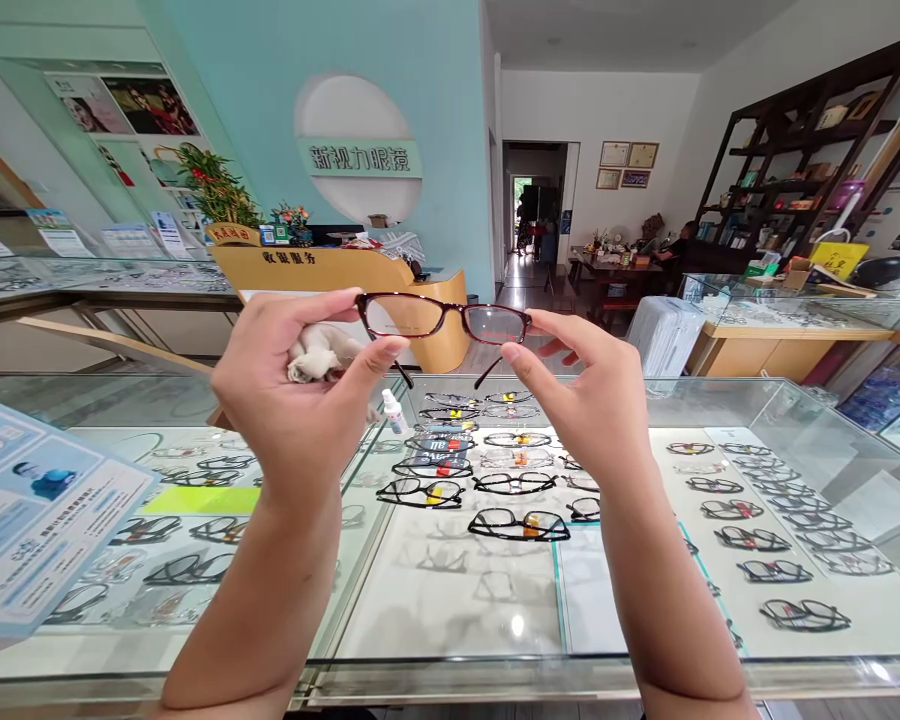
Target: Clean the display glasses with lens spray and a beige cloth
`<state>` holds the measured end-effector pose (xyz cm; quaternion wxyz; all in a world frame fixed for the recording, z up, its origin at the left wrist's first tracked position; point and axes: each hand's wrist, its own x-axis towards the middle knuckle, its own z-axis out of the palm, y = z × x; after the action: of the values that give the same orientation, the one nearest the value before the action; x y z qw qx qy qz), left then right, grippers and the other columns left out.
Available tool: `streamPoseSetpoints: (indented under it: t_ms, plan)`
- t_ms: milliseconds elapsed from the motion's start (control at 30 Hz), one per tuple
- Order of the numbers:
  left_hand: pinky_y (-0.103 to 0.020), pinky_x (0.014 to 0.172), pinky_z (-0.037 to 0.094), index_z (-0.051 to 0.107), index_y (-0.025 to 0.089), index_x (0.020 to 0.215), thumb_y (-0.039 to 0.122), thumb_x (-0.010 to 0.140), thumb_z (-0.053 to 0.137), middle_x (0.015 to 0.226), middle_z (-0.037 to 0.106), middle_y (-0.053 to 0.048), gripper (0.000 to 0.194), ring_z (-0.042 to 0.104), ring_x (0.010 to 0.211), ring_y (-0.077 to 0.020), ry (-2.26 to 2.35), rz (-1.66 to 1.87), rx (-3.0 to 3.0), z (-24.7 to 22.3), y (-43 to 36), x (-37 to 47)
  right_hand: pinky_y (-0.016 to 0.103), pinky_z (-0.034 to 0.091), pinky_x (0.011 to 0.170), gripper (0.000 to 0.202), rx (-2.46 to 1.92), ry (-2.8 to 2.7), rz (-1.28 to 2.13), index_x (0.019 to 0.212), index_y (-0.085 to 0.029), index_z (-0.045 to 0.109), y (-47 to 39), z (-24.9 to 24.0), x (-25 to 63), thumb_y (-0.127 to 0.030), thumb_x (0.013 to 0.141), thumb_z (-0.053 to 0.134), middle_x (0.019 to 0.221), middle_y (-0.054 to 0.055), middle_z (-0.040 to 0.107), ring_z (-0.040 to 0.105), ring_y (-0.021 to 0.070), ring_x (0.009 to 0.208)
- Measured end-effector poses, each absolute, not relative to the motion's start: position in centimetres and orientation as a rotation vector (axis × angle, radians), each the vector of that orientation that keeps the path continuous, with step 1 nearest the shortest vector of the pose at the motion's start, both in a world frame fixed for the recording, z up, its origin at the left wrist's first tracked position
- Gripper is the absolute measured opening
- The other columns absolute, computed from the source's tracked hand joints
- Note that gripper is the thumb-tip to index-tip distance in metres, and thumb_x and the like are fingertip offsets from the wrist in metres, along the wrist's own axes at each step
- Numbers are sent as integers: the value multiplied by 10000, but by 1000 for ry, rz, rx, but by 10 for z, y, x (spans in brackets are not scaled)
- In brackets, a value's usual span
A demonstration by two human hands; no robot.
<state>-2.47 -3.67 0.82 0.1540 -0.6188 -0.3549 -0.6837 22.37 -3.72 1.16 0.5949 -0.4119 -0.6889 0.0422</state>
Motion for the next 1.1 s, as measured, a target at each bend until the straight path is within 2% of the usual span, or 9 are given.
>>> streamPoseSetpoints:
  t_ms: [233,433,733,933,1100]
  plan:
    - [-460,867,639,822,362,1193,579,899,903,1094,794,-59,375,742,1000,-258,-1178,-2082,-1872,11,-27,-27,411,655,795,296,-853,-1474,-55,1179,-265,835,-44,8,210,-416,928,877,1097,54,873,805,226,906]
    - [-373,747,596,839,327,1210,574,882,912,1084,817,-61,417,719,861,-205,-1244,-2150,-1951,7,-17,-29,448,665,835,297,-841,-1425,-174,1210,-280,818,-52,7,202,-432,958,858,1101,67,851,782,243,913]
    - [-382,734,588,849,343,1193,581,857,929,1124,829,-68,419,710,846,-204,-1231,-2188,-2003,6,-13,-28,461,669,853,315,-822,-1440,-237,1263,-281,809,-55,8,203,-420,981,833,1128,80,831,777,258,946]
    - [-408,763,607,825,348,1195,656,873,891,1112,816,-64,451,730,918,-234,-1200,-2155,-1969,6,-16,-24,447,668,837,330,-851,-1443,-228,1296,-301,785,-53,7,204,-429,993,807,1193,77,831,798,263,993]
    - [-459,934,619,794,345,1218,595,930,866,1115,774,-64,388,731,1032,-261,-1071,-2055,-1818,2,-19,-19,426,661,815,362,-867,-1473,-113,1352,-274,764,-41,4,206,-400,1014,749,1287,97,840,818,272,1087]
